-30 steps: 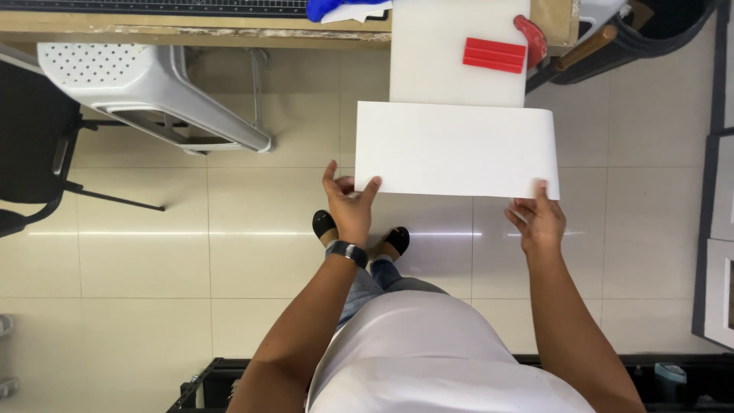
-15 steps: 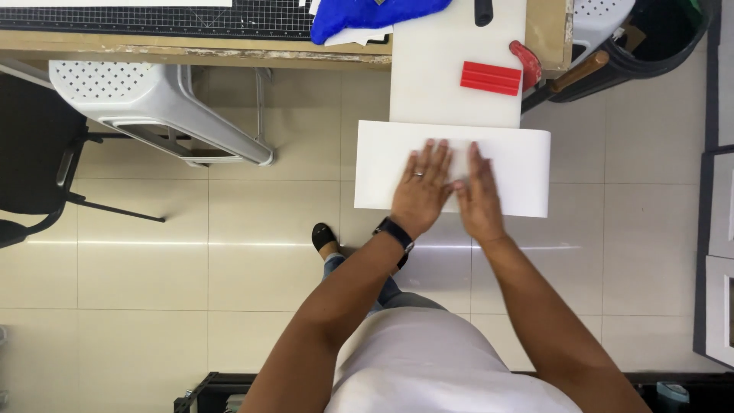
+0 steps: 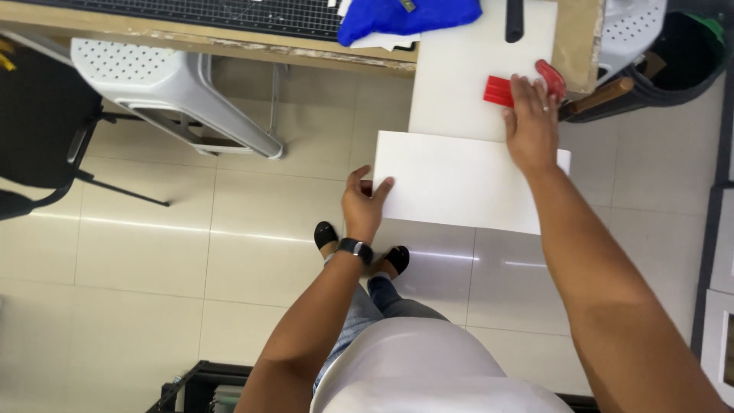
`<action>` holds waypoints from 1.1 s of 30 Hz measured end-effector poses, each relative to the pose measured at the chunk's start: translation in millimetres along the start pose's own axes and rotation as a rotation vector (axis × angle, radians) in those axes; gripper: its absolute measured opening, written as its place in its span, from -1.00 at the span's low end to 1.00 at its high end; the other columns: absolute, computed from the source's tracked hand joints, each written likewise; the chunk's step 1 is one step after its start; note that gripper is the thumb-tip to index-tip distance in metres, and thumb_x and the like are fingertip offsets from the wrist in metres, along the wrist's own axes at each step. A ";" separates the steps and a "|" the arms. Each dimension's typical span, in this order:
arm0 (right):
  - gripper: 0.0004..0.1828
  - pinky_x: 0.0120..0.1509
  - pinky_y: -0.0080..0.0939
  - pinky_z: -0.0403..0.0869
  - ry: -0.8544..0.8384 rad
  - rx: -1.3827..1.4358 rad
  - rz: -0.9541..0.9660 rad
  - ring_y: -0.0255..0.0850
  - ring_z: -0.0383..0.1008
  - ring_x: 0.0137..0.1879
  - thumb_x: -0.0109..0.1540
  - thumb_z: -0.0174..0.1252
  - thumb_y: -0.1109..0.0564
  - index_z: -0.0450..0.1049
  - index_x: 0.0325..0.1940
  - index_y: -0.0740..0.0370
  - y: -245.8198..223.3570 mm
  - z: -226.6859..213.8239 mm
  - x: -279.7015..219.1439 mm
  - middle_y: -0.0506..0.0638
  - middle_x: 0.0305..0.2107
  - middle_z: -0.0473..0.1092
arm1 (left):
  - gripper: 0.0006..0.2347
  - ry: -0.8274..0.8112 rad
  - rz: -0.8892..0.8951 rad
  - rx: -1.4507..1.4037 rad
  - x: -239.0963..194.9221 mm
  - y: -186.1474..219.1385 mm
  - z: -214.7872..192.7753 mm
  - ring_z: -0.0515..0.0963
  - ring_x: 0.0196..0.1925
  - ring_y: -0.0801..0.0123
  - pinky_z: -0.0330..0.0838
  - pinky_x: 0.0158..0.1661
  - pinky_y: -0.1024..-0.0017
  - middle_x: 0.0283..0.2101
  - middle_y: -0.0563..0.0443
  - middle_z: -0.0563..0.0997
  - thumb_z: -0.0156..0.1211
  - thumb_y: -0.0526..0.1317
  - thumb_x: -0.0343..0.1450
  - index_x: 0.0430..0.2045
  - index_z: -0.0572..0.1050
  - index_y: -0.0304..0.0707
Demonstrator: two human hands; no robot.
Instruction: Applying adhesive to a surface with a roller and smoothing a vinyl sheet over it using a squeegee tool.
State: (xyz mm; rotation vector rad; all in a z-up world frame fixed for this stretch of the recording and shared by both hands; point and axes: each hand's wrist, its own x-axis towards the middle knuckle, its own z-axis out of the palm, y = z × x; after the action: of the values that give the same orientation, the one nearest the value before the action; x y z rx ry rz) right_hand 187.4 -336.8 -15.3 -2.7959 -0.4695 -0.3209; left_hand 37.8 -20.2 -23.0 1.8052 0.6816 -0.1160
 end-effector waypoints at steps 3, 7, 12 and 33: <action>-0.33 0.41 0.40 0.12 -0.080 -0.069 0.009 0.41 0.15 0.42 0.38 0.14 0.16 0.16 0.57 0.30 9.9 2.4 31.3 0.40 0.32 0.26 | -0.55 -0.025 -0.062 -0.070 -4.0 13.8 12.1 0.57 -0.35 0.44 0.52 -0.26 0.46 -0.38 0.13 0.59 0.43 0.02 0.28 -0.01 0.54 -0.12; -0.32 0.47 0.16 0.12 -0.102 0.144 0.215 0.31 0.16 0.37 0.24 0.42 0.11 0.40 0.40 0.37 30.9 8.1 45.4 0.37 0.26 0.16 | -0.76 -0.108 -0.105 -0.207 -4.7 21.4 13.7 0.25 -0.49 0.55 0.26 -0.38 0.53 -0.55 0.28 0.33 0.49 -0.05 0.28 -0.53 0.52 -0.10; -0.54 0.11 0.20 0.36 0.076 0.136 0.145 0.31 0.41 0.05 0.21 0.29 0.37 0.43 0.20 0.29 -14.6 -8.9 16.2 0.32 0.02 0.46 | -0.77 -0.191 -0.148 -0.454 17.9 2.4 17.3 0.29 -0.50 0.57 0.21 -0.48 0.57 -0.53 0.27 0.42 0.51 -0.20 0.30 -0.66 0.48 -0.10; -0.58 0.11 0.01 0.29 0.169 -0.067 -0.180 -0.06 0.36 -0.04 0.35 0.07 0.13 0.49 0.29 -0.11 -169.9 43.8 -91.9 -0.08 -0.25 0.34 | -0.50 -0.465 -0.316 -0.428 17.9 37.2 -15.9 0.53 0.16 0.04 0.57 0.06 0.07 0.09 -0.30 0.53 -0.08 0.13 0.59 0.12 0.47 -0.40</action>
State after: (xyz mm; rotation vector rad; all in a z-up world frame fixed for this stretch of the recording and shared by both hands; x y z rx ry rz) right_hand 50.9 -195.3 -39.2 -2.7642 -0.6822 -0.6179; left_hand 67.2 -5.8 6.7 1.1916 0.5941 -0.5417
